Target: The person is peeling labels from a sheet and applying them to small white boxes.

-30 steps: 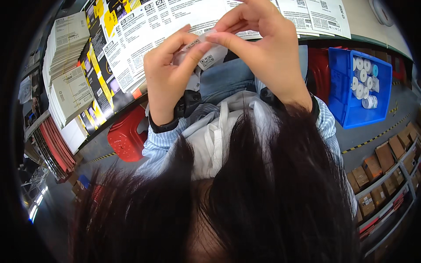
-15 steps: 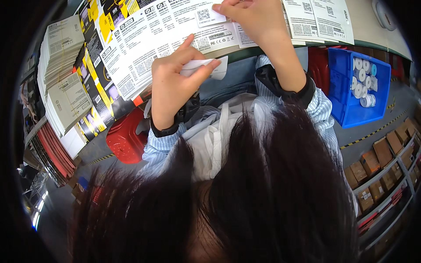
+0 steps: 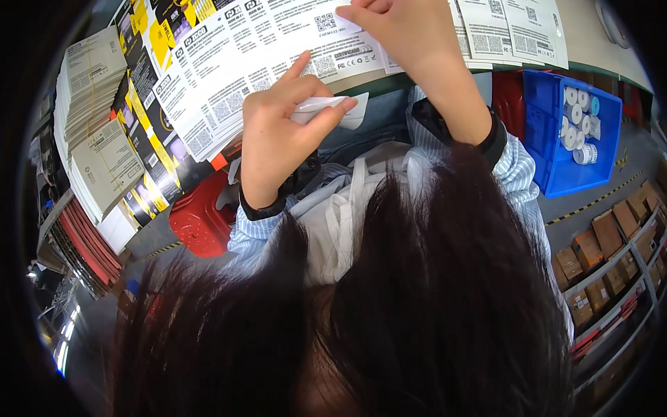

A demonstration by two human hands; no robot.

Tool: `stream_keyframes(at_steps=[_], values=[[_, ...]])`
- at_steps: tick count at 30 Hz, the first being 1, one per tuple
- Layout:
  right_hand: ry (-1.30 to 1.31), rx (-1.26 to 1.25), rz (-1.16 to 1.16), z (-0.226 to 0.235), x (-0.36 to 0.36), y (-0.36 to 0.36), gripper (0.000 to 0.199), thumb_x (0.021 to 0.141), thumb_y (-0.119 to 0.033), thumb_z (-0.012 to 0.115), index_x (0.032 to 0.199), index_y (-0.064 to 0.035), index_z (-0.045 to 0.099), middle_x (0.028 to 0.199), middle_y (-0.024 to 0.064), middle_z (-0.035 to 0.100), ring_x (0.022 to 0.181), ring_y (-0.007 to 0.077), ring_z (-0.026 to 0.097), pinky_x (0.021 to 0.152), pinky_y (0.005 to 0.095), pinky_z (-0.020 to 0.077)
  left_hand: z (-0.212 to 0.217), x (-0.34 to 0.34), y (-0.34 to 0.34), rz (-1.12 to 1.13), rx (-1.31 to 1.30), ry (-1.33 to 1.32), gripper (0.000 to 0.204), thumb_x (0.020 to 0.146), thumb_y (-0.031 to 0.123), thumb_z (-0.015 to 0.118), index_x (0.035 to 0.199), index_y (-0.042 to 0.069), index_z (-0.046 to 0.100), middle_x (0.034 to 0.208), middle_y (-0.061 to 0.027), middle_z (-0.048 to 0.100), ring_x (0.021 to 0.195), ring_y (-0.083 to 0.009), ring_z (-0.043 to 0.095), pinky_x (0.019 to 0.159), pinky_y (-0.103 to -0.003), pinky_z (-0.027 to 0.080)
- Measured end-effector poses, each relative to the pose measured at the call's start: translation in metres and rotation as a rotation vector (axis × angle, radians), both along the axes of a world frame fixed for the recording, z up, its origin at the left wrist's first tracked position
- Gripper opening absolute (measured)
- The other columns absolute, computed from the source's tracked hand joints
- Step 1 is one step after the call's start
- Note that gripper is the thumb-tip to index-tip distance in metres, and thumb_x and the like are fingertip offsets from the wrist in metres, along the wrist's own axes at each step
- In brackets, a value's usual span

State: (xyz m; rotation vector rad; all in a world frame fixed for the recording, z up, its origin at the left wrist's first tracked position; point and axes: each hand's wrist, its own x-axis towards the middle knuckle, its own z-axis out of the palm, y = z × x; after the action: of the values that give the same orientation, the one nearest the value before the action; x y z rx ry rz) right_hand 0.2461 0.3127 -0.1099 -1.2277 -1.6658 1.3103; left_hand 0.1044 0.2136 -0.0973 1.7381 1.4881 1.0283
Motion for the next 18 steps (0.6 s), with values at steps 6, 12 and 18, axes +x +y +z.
stream_keyframes(at_steps=[6, 12, 18], values=[[-0.347, 0.15, -0.001, 0.008, -0.017, -0.013, 0.078, 0.065, -0.005, 0.075, 0.134, -0.0173, 0.04, 0.075, 0.0099, 0.054, 0.064, 0.0226, 0.057, 0.059, 0.0299, 0.0475, -0.001, -0.002, -0.004, 0.008, -0.012, 0.045, 0.017, 0.07, 0.008, 0.071, 0.064, -0.002, 0.059, 0.049, -0.0099, 0.052, 0.049, -0.0262, 0.055, 0.1, -0.04, 0.04], [-0.457, 0.425, -0.076, 0.003, -0.009, -0.013, 0.063, 0.077, -0.002, 0.061, 0.135, -0.017, 0.04, 0.104, 0.0173, 0.05, 0.09, 0.0319, 0.055, 0.073, 0.0358, 0.046, 0.006, -0.002, -0.005, -0.039, 0.063, -0.007, 0.016, 0.071, 0.01, 0.07, 0.064, 0.003, 0.057, 0.048, -0.0093, 0.05, 0.041, -0.0282, 0.047, 0.102, -0.045, 0.037], [-0.575, 0.707, 0.534, 0.011, -0.009, -0.027, 0.062, 0.084, -0.018, 0.056, 0.139, -0.0073, 0.03, 0.132, 0.0143, 0.044, 0.119, 0.0324, 0.044, 0.103, 0.0483, 0.0271, -0.002, -0.012, -0.015, -0.017, 0.068, 0.111, 0.014, 0.07, 0.009, 0.071, 0.066, 0.002, 0.059, 0.052, -0.0076, 0.054, 0.044, -0.0243, 0.05, 0.105, -0.047, 0.033]])
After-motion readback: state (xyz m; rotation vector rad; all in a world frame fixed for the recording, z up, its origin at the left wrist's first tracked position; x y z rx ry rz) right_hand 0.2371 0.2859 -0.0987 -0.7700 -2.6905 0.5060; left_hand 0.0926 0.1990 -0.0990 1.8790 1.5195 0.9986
